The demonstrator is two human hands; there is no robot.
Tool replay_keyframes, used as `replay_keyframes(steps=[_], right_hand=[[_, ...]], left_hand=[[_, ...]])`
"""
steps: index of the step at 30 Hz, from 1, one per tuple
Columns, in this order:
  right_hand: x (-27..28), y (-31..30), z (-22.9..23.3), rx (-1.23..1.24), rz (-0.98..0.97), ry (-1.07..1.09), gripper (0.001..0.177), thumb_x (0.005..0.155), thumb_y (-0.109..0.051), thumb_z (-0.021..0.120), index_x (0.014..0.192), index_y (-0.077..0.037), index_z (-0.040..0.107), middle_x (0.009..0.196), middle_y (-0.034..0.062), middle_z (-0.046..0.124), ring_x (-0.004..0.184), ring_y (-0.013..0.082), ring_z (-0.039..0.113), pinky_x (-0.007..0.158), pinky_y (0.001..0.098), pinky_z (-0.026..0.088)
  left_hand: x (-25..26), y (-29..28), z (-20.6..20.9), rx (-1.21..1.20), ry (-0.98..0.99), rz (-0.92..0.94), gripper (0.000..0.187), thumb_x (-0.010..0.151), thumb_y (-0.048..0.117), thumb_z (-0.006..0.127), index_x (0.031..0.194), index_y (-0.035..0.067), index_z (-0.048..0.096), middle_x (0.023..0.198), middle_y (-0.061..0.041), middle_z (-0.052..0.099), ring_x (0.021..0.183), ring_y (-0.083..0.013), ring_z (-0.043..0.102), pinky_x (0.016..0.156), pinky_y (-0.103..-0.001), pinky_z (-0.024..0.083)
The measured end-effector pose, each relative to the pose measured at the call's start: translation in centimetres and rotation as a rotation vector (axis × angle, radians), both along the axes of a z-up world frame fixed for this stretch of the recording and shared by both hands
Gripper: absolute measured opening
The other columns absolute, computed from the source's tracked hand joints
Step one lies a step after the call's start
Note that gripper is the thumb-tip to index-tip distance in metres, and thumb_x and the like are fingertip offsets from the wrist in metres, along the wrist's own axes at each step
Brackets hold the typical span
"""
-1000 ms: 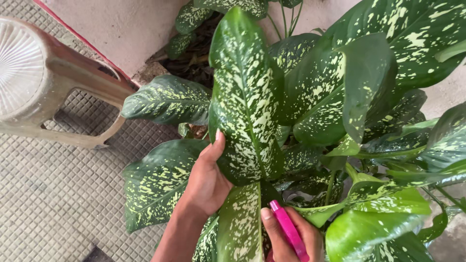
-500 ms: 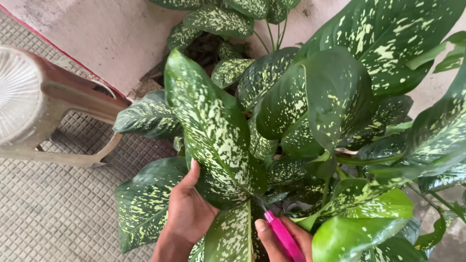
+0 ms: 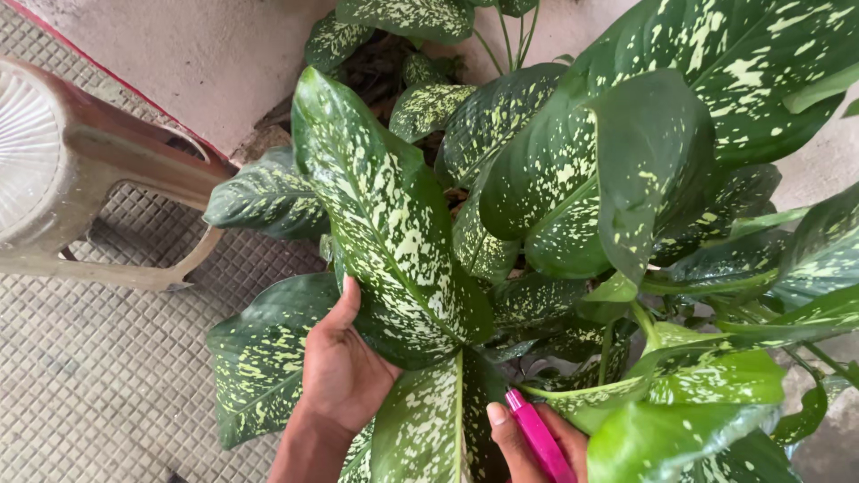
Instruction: The person sprays the leaves of a potted plant with a spray bottle, wipes the surfaces by hand, and removes a small piece from one leaf.
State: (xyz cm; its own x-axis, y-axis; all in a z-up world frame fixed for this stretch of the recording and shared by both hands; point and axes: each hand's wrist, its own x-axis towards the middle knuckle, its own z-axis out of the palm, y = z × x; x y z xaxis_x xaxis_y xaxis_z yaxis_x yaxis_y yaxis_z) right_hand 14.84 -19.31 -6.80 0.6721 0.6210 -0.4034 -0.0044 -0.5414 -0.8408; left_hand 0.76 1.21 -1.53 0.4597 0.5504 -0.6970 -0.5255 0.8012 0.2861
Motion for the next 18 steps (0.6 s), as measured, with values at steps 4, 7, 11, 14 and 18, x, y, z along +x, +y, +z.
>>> replay_keyframes(steps=[4, 7, 11, 14, 18], right_hand=[[0.1, -2.5, -3.2, -0.172, -0.04, 0.037, 0.03, 0.085, -0.029, 0.083, 0.104, -0.006, 0.08, 0.083, 0.0143, 0.078, 0.074, 0.0226, 0.077, 0.078, 0.0382, 0.06], [-0.3, -3.1, -5.2, 0.049, -0.062, -0.104, 0.031, 0.082, -0.03, 0.081, 0.098, -0.003, 0.08, 0.085, 0.0108, 0.08, 0.082, 0.0164, 0.08, 0.086, 0.0342, 0.059], [1.0, -1.4, -6.2, 0.167, -0.075, -0.088, 0.06, 0.079, -0.032, 0.08, 0.128, -0.003, 0.063, 0.085, 0.0103, 0.08, 0.078, 0.0156, 0.079, 0.085, 0.0342, 0.058], [1.3, 0.5, -3.9, 0.251, -0.136, -0.127, 0.087, 0.077, -0.034, 0.08, 0.149, -0.003, 0.042, 0.081, 0.0109, 0.082, 0.076, 0.0151, 0.078, 0.087, 0.0347, 0.057], [3.4, 5.0, 1.0, 0.47, -0.281, -0.012, 0.101, 0.085, -0.028, 0.085, 0.169, -0.005, 0.033, 0.085, 0.0215, 0.077, 0.082, 0.0239, 0.079, 0.094, 0.0417, 0.058]], left_hand=[[0.4, -0.2, 0.3, -0.059, 0.105, 0.038, 0.054, 0.099, 0.045, 0.042, 0.134, 0.007, 0.056, 0.127, -0.013, 0.071, 0.114, -0.0308, 0.067, 0.1, -0.055, 0.049], [1.0, -0.5, -0.6, 0.009, 0.225, 0.116, 0.05, 0.099, 0.04, 0.049, 0.128, 0.001, 0.059, 0.121, -0.015, 0.072, 0.107, -0.032, 0.069, 0.092, -0.051, 0.055], [1.5, -1.3, -3.1, 0.126, 0.767, 0.214, 0.04, 0.106, 0.033, 0.056, 0.123, -0.002, 0.065, 0.112, -0.016, 0.069, 0.092, -0.0221, 0.062, 0.078, -0.037, 0.051], [1.2, -1.8, -4.2, 0.459, 0.802, 0.259, 0.036, 0.11, 0.024, 0.057, 0.121, -0.007, 0.07, 0.096, -0.016, 0.064, 0.078, -0.0173, 0.054, 0.066, -0.032, 0.04], [2.6, -2.1, -4.7, 0.602, 0.812, 0.311, 0.03, 0.099, 0.02, 0.06, 0.117, -0.002, 0.068, 0.097, -0.006, 0.072, 0.081, -0.0084, 0.065, 0.074, -0.024, 0.052]])
